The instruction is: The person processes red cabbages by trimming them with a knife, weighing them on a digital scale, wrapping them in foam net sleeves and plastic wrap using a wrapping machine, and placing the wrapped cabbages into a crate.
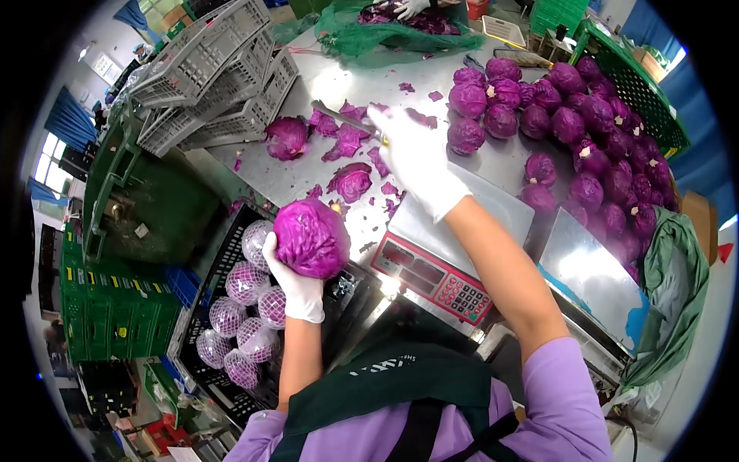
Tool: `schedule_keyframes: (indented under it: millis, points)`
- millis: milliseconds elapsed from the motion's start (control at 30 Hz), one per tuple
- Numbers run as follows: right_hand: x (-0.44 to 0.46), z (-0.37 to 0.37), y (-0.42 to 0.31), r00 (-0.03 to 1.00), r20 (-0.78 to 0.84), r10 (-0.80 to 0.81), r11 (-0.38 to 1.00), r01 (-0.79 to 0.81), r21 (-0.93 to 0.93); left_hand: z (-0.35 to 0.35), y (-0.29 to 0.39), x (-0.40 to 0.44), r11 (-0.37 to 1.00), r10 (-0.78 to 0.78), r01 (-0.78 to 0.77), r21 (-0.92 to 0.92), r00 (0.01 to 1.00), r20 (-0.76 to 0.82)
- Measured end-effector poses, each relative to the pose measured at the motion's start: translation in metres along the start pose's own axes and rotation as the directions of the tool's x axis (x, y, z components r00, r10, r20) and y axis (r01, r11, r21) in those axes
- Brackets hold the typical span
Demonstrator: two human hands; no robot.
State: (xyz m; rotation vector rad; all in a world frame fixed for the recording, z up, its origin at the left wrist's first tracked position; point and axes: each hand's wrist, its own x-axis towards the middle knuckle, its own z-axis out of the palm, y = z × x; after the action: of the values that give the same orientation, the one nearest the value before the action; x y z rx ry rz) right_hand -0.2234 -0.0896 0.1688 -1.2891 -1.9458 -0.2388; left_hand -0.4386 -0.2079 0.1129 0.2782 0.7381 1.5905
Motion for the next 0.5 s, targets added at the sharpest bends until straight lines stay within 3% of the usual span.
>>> schedule_keyframes:
  millis: [33, 67, 100, 133, 200, 267, 300, 333, 433, 500]
  points:
    - [-0.002, -0.006, -0.009, 0.960, 0.206, 0.191, 0.944, -0.238, 0.231, 0.000, -0.001, 0.003, 0.999, 0.035, -0.035, 0.001, 0.999, 0.032]
    - [-0.003, -0.013, -0.021, 0.844, 0.443, 0.303, 0.784, -0.485, 0.387, 0.002, -0.002, 0.005, 0.999, 0.036, -0.036, -0.004, 0.999, 0.037]
    - [-0.008, -0.020, -0.031, 0.861, 0.450, 0.238, 0.782, -0.445, 0.437, 0.001, -0.003, 0.005, 0.998, 0.056, -0.056, 0.020, 0.998, 0.024]
    - [-0.011, -0.037, -0.047, 0.778, 0.576, 0.250, 0.613, -0.588, 0.528, -0.001, -0.005, 0.002, 0.996, 0.072, -0.072, 0.047, 0.997, 0.008]
    - [-0.021, -0.044, -0.065, 0.723, 0.659, 0.207, 0.432, -0.672, 0.601, 0.003, -0.006, -0.001, 0.993, 0.087, -0.085, 0.079, 0.996, -0.016]
    - [-0.030, -0.040, -0.071, 0.852, 0.516, 0.086, 0.544, -0.474, 0.692, 0.006, -0.008, 0.000, 0.968, 0.210, -0.206, 0.143, 0.978, -0.011]
    - [-0.032, -0.042, -0.074, 0.869, 0.494, 0.042, 0.570, -0.427, 0.702, 0.007, -0.008, -0.001, 0.960, 0.232, -0.230, 0.161, 0.973, 0.010]
    - [-0.033, -0.037, -0.073, 0.925, 0.378, -0.042, 0.688, -0.247, 0.682, 0.008, -0.008, -0.001, 0.960, 0.229, -0.228, 0.159, 0.973, 0.012]
    - [-0.034, -0.040, -0.075, 0.918, 0.394, -0.038, 0.751, -0.233, 0.617, 0.008, -0.007, -0.002, 0.932, 0.294, -0.300, 0.204, 0.954, 0.059]
    - [-0.032, -0.048, -0.075, 0.910, 0.383, -0.157, 0.794, -0.114, 0.597, -0.001, -0.009, 0.001, 0.951, 0.267, -0.267, 0.157, 0.963, 0.025]
